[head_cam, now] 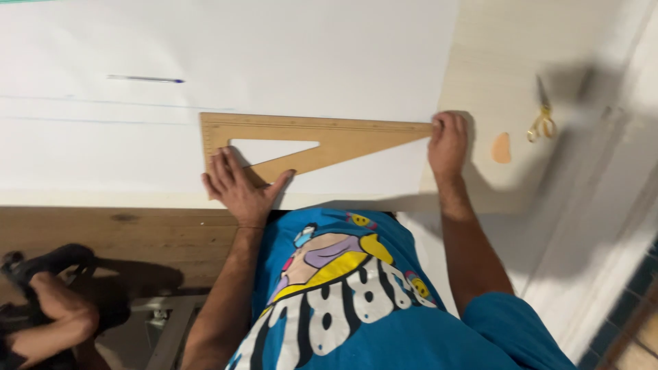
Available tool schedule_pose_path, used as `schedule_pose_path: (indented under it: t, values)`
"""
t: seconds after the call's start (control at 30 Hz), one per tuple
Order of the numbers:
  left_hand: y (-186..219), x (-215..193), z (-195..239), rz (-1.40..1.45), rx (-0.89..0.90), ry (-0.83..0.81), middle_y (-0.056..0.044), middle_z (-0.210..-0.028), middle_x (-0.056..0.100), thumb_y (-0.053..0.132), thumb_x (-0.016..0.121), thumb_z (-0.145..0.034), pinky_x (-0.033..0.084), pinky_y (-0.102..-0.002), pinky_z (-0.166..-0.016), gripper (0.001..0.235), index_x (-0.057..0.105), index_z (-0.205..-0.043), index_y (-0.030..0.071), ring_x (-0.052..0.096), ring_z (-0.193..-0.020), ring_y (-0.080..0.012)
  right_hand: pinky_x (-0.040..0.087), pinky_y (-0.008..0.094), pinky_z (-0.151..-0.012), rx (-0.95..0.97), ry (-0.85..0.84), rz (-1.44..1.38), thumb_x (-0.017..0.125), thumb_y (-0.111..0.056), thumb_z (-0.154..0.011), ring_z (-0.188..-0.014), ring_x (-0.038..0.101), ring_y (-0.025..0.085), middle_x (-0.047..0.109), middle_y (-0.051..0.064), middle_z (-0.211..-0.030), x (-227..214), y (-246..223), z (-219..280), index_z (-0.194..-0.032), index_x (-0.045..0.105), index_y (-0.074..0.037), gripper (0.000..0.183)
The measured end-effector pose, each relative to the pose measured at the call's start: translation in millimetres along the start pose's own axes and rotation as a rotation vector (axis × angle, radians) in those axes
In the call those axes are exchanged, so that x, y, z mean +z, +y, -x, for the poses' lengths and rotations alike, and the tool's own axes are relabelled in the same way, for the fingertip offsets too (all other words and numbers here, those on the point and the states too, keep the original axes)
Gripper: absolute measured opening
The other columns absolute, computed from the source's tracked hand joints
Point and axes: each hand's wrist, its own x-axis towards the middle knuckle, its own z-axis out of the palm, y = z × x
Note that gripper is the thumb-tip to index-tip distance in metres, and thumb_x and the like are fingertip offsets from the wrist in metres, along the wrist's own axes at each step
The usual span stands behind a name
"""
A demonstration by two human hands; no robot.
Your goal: Marking parallel lines on a large sheet of material using a triangle ruler and a pen.
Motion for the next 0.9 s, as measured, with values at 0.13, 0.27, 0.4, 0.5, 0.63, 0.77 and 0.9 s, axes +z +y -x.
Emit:
schedule_pose_path:
  t: [0.13, 0.27, 0.4, 0.5, 0.63, 0.77, 0.9]
  values:
    - [0, 0, 0, 0.006, -0.035, -0.011, -0.022, -0.160, 0.041, 0.095, 0.074, -0.064, 0.021, -0.059, -0.120, 0.136, 0.045, -0.157, 0.000, 0.036, -0.149, -0.0420, 0.051, 0.043, -0.089, -0.041, 0.009, -0.035, 0.065, -0.006, -0.104, -0.094, 0.062, 0.035, 0.059, 0.009, -0.098, -2, -12, 0, -0.107, 0.064, -0.009, 0.004]
    - [-2, 3, -1, 0.009, -0.031, 0.017, -0.020, -0.159, 0.043, 0.094, 0.075, -0.062, 0.019, -0.058, -0.124, 0.134, 0.047, -0.155, 0.002, 0.035, -0.151, -0.0398, 0.050, 0.043, -0.090, -0.102, 0.014, -0.051, 0.063, -0.008, -0.109, -0.095, 0.062, 0.034, 0.057, 0.009, -0.098, -1, -40, -12, -0.106, 0.063, -0.007, 0.003]
    - [0, 10, 1, 0.015, -0.022, 0.035, -0.019, -0.161, 0.042, 0.094, 0.075, -0.062, 0.017, -0.057, -0.126, 0.134, 0.048, -0.155, 0.002, 0.034, -0.153, -0.0381, 0.050, 0.043, -0.091, -0.149, -0.030, -0.174, 0.063, -0.011, -0.110, -0.098, 0.062, 0.036, 0.058, 0.010, -0.100, 14, -72, -25, -0.105, 0.063, -0.006, 0.007]
    - [2, 9, 0, 0.011, -0.023, 0.037, -0.017, -0.163, 0.040, 0.095, 0.074, -0.063, 0.014, -0.056, -0.127, 0.134, 0.046, -0.156, 0.002, 0.031, -0.154, -0.0368, 0.050, 0.046, -0.091, -0.143, -0.080, -0.274, 0.066, -0.008, -0.104, -0.099, 0.063, 0.035, 0.059, 0.009, -0.099, 34, -103, -31, -0.105, 0.065, -0.006, 0.002]
    - [5, 8, -3, 0.008, -0.041, 0.024, -0.017, -0.162, 0.042, 0.096, 0.071, -0.065, 0.013, -0.056, -0.127, 0.133, 0.046, -0.157, 0.004, 0.032, -0.155, -0.0348, 0.049, 0.044, -0.091, -0.192, -0.179, -0.318, 0.063, -0.011, -0.106, -0.101, 0.062, 0.033, 0.058, 0.007, -0.101, 54, -149, -48, -0.106, 0.064, -0.009, 0.003]
    - [6, 9, -4, 0.005, -0.042, 0.022, -0.015, -0.165, 0.040, 0.096, 0.070, -0.066, 0.010, -0.056, -0.128, 0.131, 0.046, -0.157, 0.005, 0.031, -0.156, -0.0322, 0.050, 0.044, -0.091, -0.270, -0.326, -0.363, 0.066, -0.015, -0.102, -0.101, 0.062, 0.033, 0.057, 0.007, -0.099, 85, -206, -66, -0.105, 0.065, -0.011, 0.005]
    - [7, 7, -3, 0.009, -0.047, 0.026, -0.014, -0.164, 0.041, 0.096, 0.070, -0.065, 0.009, -0.055, -0.129, 0.131, 0.047, -0.156, 0.005, 0.031, -0.156, -0.0309, 0.050, 0.046, -0.089, -0.374, -0.451, -0.466, 0.071, -0.012, -0.094, -0.096, 0.062, 0.035, 0.058, 0.008, -0.090, 132, -268, -88, -0.098, 0.067, -0.010, 0.007]
